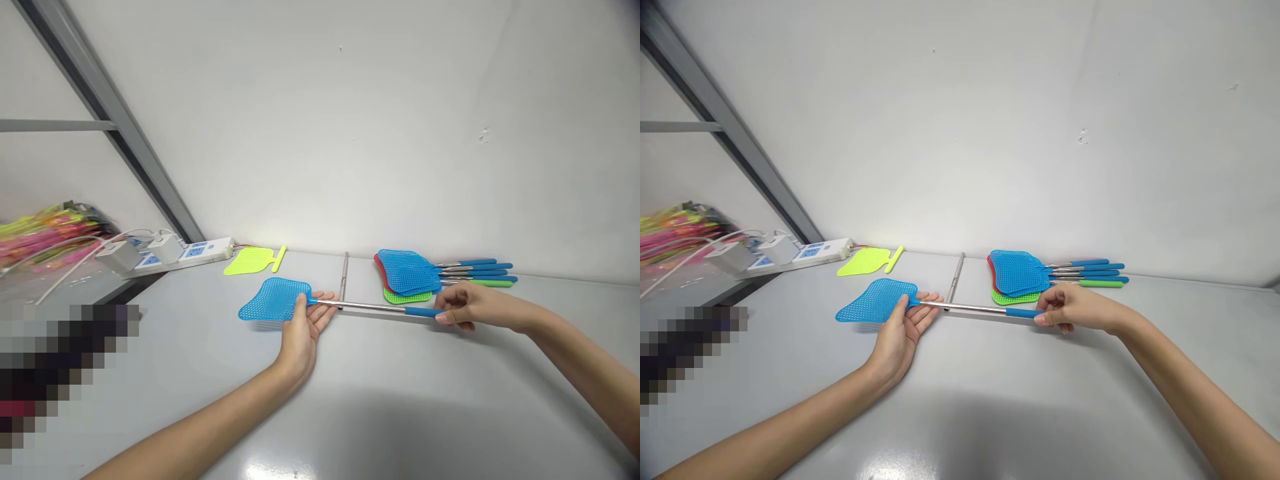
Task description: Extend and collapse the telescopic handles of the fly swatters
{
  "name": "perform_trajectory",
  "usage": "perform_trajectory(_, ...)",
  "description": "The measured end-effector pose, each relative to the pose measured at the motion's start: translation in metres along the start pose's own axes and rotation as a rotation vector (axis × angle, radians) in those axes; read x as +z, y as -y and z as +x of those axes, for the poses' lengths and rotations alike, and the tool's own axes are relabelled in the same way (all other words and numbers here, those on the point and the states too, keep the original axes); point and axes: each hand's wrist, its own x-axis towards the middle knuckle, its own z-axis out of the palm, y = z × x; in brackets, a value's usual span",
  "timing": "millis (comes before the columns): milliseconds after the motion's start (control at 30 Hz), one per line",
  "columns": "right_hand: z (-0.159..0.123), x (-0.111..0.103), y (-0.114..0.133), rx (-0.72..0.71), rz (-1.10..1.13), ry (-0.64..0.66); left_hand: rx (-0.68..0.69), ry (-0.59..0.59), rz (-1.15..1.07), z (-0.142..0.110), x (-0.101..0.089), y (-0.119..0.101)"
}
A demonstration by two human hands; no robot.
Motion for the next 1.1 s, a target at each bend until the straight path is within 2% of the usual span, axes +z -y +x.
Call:
perform_trajectory(300,-0.005,0.003,0.009,-0.017,0.054,0.045,0.002,0.016,0.001,-0.002,-0.003,0.001)
perform_trajectory(433,-0.008,0.003,0.011,-0.020,0.043,0.105,-0.008,0.023,-0.005,-0.005,-0.003,0.002)
perform_trajectory(633,-0.012,0.005,0.017,0.004,0.070,0.198,-0.005,0.033,-0.019,-0.005,-0.002,0.002)
perform_trajectory(767,-0.010,0.008,0.018,0.034,0.096,0.201,-0.003,0.016,-0.015,-0.004,-0.002,0.002)
perform_trajectory(933,-0.003,0.014,0.013,0.092,0.208,0.073,0.011,0.021,-0.021,-0.005,-0.003,0.001)
perform_trajectory(1000,0.000,0.016,0.010,0.109,0.286,0.093,0.010,0.011,-0.019,-0.005,-0.003,0.001)
perform_trajectory(1100,0.003,0.016,0.005,0.136,0.435,0.195,0.004,0.003,-0.013,-0.005,-0.002,0.001)
